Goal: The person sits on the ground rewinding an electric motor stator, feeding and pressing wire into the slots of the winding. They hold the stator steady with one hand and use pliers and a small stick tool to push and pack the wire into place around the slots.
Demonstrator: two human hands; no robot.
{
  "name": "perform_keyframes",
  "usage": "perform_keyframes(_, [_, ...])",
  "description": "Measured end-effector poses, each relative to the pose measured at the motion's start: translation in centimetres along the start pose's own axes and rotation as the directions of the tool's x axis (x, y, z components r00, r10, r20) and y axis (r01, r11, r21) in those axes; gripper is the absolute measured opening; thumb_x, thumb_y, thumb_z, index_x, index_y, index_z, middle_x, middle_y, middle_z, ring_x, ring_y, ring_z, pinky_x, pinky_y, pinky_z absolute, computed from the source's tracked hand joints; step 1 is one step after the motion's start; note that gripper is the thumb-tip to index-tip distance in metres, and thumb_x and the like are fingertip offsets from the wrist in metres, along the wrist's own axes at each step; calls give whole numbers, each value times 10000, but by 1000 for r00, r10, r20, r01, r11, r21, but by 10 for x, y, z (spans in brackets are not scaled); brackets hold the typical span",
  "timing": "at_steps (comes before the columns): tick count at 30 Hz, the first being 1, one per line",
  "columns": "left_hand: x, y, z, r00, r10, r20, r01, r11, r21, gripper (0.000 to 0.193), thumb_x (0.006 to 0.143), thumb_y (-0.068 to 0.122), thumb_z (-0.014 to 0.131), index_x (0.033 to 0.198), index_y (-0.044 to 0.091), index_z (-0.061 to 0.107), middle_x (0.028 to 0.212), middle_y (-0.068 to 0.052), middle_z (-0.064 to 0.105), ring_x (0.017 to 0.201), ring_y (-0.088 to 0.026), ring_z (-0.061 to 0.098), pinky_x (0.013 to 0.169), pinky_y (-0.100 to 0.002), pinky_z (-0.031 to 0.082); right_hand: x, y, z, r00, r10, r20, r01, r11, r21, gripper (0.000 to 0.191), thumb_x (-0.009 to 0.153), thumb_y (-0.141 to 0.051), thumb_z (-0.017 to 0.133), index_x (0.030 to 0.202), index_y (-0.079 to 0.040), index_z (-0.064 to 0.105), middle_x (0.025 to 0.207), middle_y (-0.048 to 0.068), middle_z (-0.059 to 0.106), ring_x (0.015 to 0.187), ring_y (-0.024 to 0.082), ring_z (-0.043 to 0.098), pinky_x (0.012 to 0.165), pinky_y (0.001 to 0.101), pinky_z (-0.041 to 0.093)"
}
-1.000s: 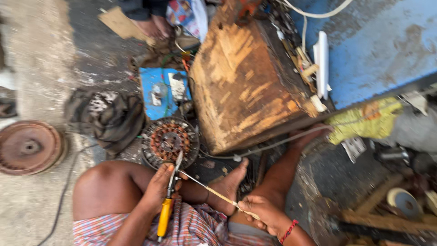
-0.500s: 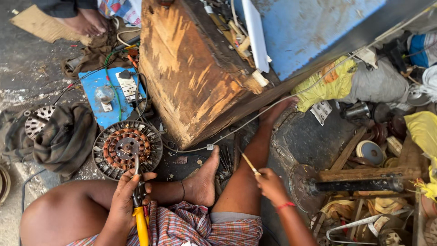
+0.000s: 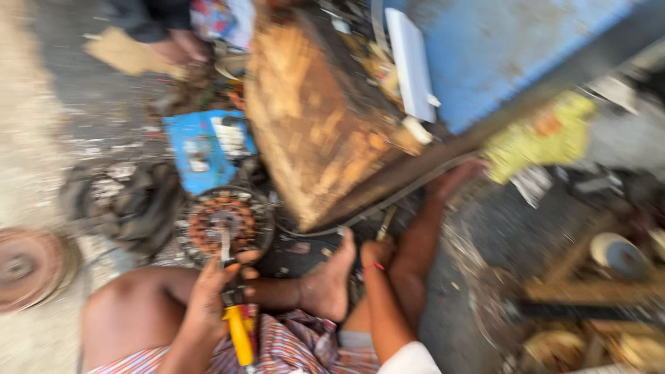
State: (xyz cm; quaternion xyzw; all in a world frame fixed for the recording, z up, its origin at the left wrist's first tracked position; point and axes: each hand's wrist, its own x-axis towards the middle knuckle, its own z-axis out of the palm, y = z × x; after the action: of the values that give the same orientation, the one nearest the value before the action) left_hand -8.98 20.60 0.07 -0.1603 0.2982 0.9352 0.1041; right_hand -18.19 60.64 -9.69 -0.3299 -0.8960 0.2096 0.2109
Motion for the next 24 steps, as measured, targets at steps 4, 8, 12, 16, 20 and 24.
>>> perform_keyframes(4, [13,6,15,1000,-7,-10,6,999,-50,481,905,113,541,1376,54,463,1234,-219,699,944,-246,708,740,-383,624,-32,-49,-19,954,-293,67,253,903,348,400,901,-195,737,1221,19,631,1175,202,683,1063,350,649,945,430,517])
perform_keyframes(8, [22,3,32,1000,-8,-1,8,995,-103,429,913,104,536,1326,47,435,1277,-236,667,1050,-288,689,901,-444,589,-113,-83,-68,598,-588,545,-18,670,742,364,962,-199,713,1268,-33,605,1137,115,686,994,173,665,887,329,561])
perform_keyframes(12, [21,-3,36,999,51,16,-49,989,-139,424,904,78,511,1320,46,437,1308,-252,647,1109,-317,676,973,-448,555,-187,-106,-93,207,-571,794,-414,684,600,524,921,-147,733,1373,-34,495,1189,67,645,1037,145,647,913,318,559])
perform_keyframes(16, [15,-6,33,998,62,17,-60,993,-100,425,898,54,483,1320,42,435,1328,-250,645,1139,-316,667,978,-433,547,-209,-118,-91,108,-471,876,-607,666,433,576,867,-105,765,1364,-47,478,1069,41,640,923,120,640,793,284,550])
perform_keyframes(20, [10,-14,30,999,47,7,-46,996,-75,371,945,64,460,1315,55,437,1326,-231,651,1152,-283,663,898,-402,574,-204,-116,-86,254,-526,812,-411,701,583,530,861,-42,814,1295,-22,511,1053,18,636,941,73,613,826,246,541])
perform_keyframes(24, [3,-23,21,998,-51,-26,51,999,-2,290,1028,154,433,1302,63,468,1279,-157,678,1068,-229,669,820,-395,629,-186,-105,-93,233,-465,854,-410,749,520,398,860,-59,805,1186,-22,581,1025,8,661,909,63,623,823,236,540])
